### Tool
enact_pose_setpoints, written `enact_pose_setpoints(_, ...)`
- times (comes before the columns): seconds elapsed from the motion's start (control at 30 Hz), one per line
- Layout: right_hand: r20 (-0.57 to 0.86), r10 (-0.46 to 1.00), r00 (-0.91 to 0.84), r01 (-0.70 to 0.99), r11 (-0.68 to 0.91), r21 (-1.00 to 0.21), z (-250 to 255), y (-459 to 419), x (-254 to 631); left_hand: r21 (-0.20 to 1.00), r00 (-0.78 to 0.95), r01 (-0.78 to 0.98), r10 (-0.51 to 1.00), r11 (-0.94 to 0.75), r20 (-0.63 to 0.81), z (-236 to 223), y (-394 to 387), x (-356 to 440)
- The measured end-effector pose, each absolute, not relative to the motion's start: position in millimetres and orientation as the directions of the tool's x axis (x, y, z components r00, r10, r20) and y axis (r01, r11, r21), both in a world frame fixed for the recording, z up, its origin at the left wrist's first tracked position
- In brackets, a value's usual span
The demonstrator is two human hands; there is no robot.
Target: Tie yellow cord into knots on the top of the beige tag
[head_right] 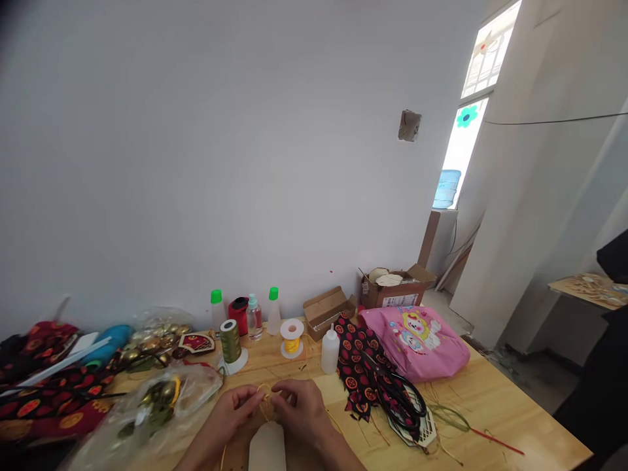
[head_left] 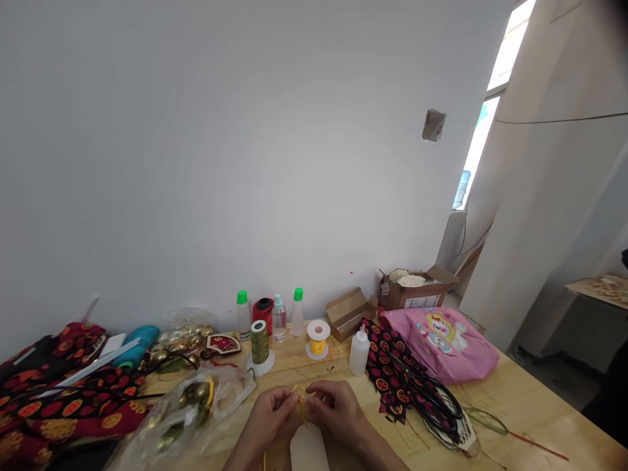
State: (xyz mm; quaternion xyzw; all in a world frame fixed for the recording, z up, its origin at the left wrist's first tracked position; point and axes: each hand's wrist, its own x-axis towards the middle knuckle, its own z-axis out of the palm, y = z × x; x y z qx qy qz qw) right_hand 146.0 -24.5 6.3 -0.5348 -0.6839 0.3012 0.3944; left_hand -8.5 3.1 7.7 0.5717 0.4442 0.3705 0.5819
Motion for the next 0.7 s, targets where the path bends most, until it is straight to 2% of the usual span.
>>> enact_pose_setpoints(0.1, 0.242, 0.966, -0.09, 0.468, 0.256, -0.846, 4, -22, 149, 0.996, 0.365, 0.078, 0.928, 0.041, -0.067, 11, 3, -8)
enact_pose_setpoints(0.23, 0.234, 0.96, -0.155, 0.368, 0.276, -0.888, -2, -21, 146, 0.993, 0.4, 0.118, 0.914, 0.019, -0.065, 10, 3, -8)
enact_pose_setpoints(0.33, 0.263, 0.944, -0.197, 0.361, 0.319, -0.876, -2, -22, 142, 0.992, 0.433, 0.127, 0.898, 0.027, -0.08, 8, 5, -9)
enact_pose_setpoints(0.53, 0.316, 0.943, -0.108, 0.389, 0.332, -0.859, 2, -23, 141, 0.993, 0.358, 0.104, 0.93, 0.054, -0.088, 7, 5, -9)
enact_pose_setpoints(0.7, 0.252, 0.963, -0.092, 0.227, 0.266, -0.937, -4, -18, 142, 0.994, 0.319, 0.095, 0.945, 0.049, -0.077, 7, 3, -8)
